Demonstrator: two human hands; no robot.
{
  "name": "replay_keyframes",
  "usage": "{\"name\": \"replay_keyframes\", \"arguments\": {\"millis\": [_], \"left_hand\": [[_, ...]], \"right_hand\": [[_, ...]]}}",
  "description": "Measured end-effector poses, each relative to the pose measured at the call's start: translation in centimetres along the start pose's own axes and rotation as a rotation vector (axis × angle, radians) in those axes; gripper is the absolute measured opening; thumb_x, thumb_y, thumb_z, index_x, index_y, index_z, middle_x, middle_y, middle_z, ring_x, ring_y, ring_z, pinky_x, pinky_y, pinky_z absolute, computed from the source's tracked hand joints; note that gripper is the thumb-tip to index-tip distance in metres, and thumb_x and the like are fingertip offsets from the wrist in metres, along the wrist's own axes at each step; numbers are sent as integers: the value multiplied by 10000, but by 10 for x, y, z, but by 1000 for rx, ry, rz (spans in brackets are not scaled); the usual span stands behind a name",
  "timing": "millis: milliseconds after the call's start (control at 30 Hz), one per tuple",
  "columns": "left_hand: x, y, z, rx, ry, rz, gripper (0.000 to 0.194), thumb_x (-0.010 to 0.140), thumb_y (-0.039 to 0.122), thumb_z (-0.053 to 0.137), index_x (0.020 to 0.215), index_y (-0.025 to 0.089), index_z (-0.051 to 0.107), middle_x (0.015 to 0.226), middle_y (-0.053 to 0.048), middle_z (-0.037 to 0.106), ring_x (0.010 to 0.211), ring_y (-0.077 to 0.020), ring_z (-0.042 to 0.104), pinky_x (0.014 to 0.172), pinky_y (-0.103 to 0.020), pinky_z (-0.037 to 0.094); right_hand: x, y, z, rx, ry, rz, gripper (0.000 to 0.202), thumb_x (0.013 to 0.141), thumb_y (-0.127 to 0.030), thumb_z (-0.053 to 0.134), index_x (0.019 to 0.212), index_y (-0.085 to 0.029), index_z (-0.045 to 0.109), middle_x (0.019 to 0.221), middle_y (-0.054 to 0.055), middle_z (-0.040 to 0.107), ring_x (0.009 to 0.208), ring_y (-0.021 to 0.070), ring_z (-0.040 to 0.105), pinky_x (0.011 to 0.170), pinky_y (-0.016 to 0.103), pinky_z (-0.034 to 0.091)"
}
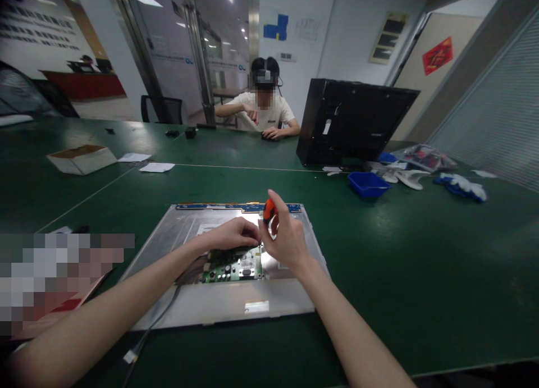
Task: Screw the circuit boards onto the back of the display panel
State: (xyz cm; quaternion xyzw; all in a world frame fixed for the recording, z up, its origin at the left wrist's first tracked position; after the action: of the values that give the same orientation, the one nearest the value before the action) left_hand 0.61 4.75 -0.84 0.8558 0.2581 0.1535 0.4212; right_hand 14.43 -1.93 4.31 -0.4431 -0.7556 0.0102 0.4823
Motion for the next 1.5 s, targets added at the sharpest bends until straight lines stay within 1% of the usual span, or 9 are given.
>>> {"name": "replay_keyframes", "arguments": {"millis": [100, 233, 467, 633, 767, 1000, 1133, 1300, 1500], "left_hand": [[0, -1, 0, -5, 6, 6, 106, 761, 200, 646, 805, 119, 701, 716, -11, 668, 683, -132, 579, 686, -227, 430], [0, -1, 0, 4, 7, 12, 108, 765, 204, 648, 815, 123, 700, 731, -13, 674, 688, -132, 582, 686, -227, 430], [0, -2, 0, 14, -1, 5, 129, 774, 212, 645, 857, 133, 704, 769, -13, 685, 711, -135, 587, 699, -230, 434], [-1, -1, 0, 8, -1, 1, 128, 770, 208, 650, 858, 137, 709, 776, -14, 690, 715, -136, 590, 702, -231, 436], [-1, -2, 0, 9, 6, 3, 109, 772, 206, 645, 823, 130, 704, 745, -11, 681, 697, -130, 585, 690, -223, 433], [0, -4, 1, -1, 2, 5, 121, 773, 230, 645, 821, 133, 701, 731, -4, 668, 693, -132, 585, 691, -225, 434], [0, -4, 1, 3, 6, 3, 136, 771, 232, 643, 839, 132, 705, 746, -10, 676, 706, -140, 590, 691, -227, 434], [0, -4, 1, -4, 9, -3, 127, 762, 211, 640, 838, 133, 706, 756, -11, 682, 698, -137, 590, 684, -225, 433], [-1, -2, 1, 15, 13, -4, 105, 764, 206, 638, 809, 139, 704, 726, -4, 672, 685, -132, 583, 683, -223, 429]], "right_hand": [[0, 0, -1, -30, 19, -24, 683, 826, -229, 546, 1413, -244, 198, 636, -80, 489, 449, 87, 466, 440, 228, 378], [-1, 1, 0, -39, 2, -34, 680, 828, -244, 558, 1408, -251, 203, 653, -72, 497, 469, 95, 474, 449, 235, 382], [1, -2, -2, 15, -24, -41, 683, 823, -210, 524, 1419, -257, 195, 709, -44, 540, 525, 109, 507, 473, 245, 411], [1, -3, -3, 33, -33, -26, 676, 819, -185, 504, 1416, -251, 194, 730, -34, 562, 521, 108, 511, 475, 246, 423], [1, -2, -2, 20, -25, -23, 664, 820, -190, 516, 1408, -247, 214, 715, -39, 551, 507, 104, 505, 471, 241, 419], [0, 2, -1, -43, 4, -41, 634, 829, -235, 557, 1390, -260, 262, 656, -66, 515, 491, 96, 493, 469, 229, 406], [-1, 3, 0, -26, -17, -34, 653, 831, -242, 550, 1410, -264, 247, 688, -51, 536, 514, 101, 502, 478, 236, 413], [0, 0, 0, 11, -51, -30, 699, 818, -191, 517, 1436, -256, 198, 746, -29, 575, 528, 108, 515, 491, 253, 426], [0, 1, 0, 1, -28, -10, 660, 836, -202, 522, 1415, -268, 215, 696, -53, 532, 496, 98, 490, 466, 240, 409]]}}
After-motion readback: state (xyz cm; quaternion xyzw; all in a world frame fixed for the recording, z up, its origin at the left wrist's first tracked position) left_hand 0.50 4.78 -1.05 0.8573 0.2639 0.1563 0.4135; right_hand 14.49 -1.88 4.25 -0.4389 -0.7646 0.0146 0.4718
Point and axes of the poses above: each hand's wrist, its own x-axis towards the middle knuckle, its own z-axis out of the palm, y = z × x, the point moved 4 cm from there along x, towards the middle knuckle
